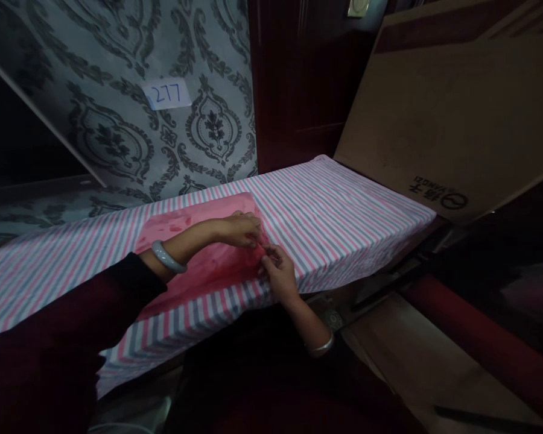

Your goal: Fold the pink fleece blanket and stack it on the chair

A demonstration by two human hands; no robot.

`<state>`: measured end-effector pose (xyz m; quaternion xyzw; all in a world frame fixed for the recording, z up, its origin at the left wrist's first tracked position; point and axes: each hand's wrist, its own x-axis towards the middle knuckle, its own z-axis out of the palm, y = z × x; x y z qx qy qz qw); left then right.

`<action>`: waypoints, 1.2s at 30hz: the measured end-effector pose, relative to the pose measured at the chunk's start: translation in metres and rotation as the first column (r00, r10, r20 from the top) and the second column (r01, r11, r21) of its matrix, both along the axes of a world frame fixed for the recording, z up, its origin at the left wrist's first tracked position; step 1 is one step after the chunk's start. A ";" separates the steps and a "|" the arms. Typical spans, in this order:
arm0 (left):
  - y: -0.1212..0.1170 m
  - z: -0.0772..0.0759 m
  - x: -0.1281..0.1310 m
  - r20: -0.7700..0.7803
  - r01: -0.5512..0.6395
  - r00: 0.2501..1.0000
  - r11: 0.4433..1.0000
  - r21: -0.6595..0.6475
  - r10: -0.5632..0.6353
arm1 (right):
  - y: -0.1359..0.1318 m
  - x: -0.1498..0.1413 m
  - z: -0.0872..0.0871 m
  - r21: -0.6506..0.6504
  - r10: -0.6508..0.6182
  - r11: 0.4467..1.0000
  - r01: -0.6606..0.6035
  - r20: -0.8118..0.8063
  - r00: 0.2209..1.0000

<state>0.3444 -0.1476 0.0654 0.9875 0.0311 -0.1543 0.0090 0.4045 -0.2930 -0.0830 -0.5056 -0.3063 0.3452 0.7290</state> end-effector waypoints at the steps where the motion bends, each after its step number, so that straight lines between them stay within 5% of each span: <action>1: 0.000 -0.001 0.001 -0.009 -0.002 1.000 1.000 0.001 0.002 | 0.000 0.000 0.001 0.007 -0.012 1.000 0.012 0.016 1.000; 12: 0.010 -0.015 -0.010 0.246 0.004 0.969 0.994 -0.108 0.022 | 0.000 0.010 -0.002 -0.043 -0.027 0.998 0.035 0.178 0.984; 18: 0.013 -0.011 -0.002 0.232 -0.004 0.973 1.000 -0.006 0.005 | 0.004 0.009 0.002 0.003 -0.132 0.990 0.140 0.358 0.925; 26: 0.031 -0.009 -0.002 0.218 -0.127 0.967 0.992 -0.022 0.129 | 0.008 0.008 -0.009 0.040 -0.198 0.979 0.198 0.374 0.906; 36: 0.047 -0.010 -0.003 0.243 0.013 0.969 0.987 0.162 -0.052 | 0.012 0.007 -0.017 0.043 -0.224 0.972 0.230 0.460 0.859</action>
